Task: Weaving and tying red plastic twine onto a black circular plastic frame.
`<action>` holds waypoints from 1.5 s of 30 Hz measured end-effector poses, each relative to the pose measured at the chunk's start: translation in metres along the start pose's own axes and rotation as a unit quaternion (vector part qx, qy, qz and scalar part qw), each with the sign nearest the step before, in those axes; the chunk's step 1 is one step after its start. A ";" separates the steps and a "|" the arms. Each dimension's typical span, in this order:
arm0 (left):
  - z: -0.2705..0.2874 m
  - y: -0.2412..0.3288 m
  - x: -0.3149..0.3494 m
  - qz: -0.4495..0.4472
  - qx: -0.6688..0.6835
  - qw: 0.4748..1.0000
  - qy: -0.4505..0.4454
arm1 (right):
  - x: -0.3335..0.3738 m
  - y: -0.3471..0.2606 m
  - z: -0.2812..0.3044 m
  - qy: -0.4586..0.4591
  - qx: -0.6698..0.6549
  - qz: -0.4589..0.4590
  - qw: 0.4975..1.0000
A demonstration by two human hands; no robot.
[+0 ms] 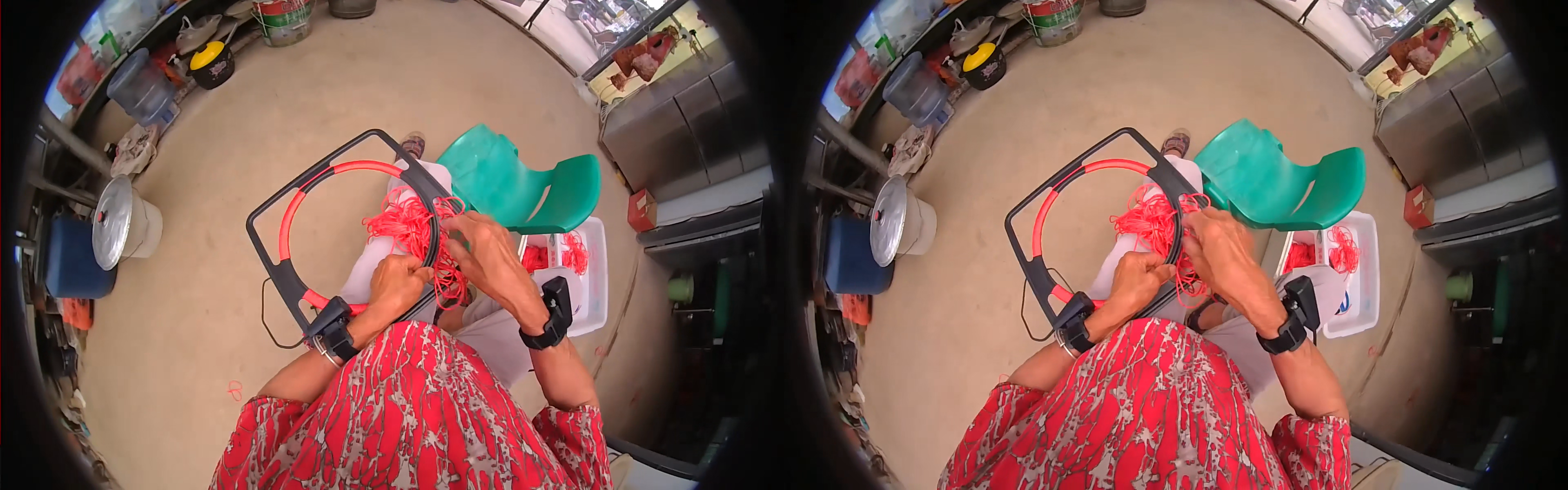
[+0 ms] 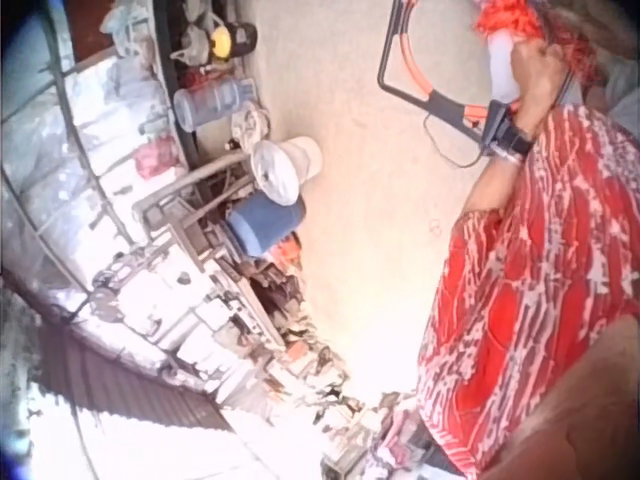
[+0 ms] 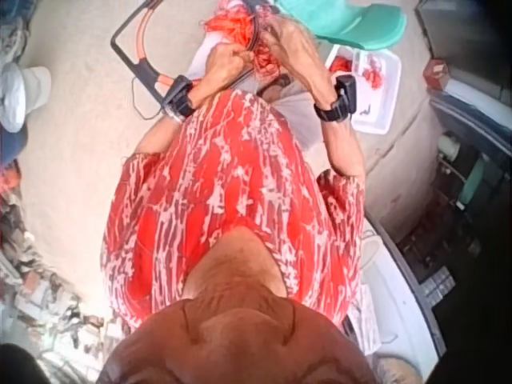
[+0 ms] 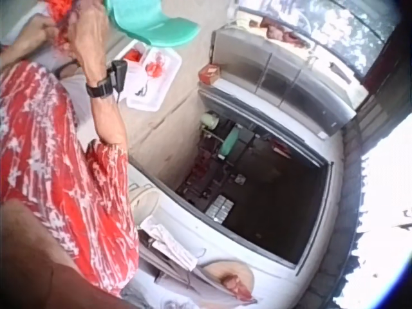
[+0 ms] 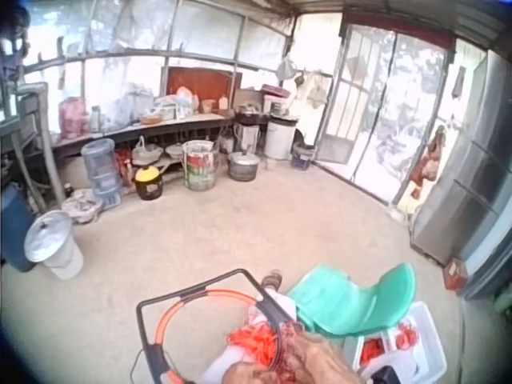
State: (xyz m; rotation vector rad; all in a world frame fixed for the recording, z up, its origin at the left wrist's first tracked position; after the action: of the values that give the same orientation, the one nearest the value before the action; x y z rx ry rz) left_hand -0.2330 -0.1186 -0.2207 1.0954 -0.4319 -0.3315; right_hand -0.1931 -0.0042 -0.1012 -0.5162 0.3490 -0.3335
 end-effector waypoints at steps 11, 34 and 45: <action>-0.018 0.014 0.016 -0.005 -0.011 0.998 -0.055 | -0.016 0.001 -0.062 0.023 0.217 0.142 0.965; -0.023 0.002 0.010 0.207 0.296 0.928 -0.087 | 0.179 0.113 0.236 0.321 -0.577 -0.282 0.696; -0.025 -0.002 0.010 0.271 0.329 0.890 -0.162 | 0.207 0.157 0.224 0.355 -0.215 -0.402 0.816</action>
State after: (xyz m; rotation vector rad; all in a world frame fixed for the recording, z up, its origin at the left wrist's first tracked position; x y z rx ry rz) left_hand -0.2121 -0.1047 -0.2309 1.5191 -1.1818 0.1572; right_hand 0.1154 0.1370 -0.0509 -0.9776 0.9466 -1.3129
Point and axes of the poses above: each hand's wrist, its own x-axis away from the middle knuckle, its own z-axis out of the back of the hand, y = z × x, the point moved 9 cm from there along -x, towards the middle knuckle, and after that the axes turned 15 degrees about y, right-handed, at the moved point
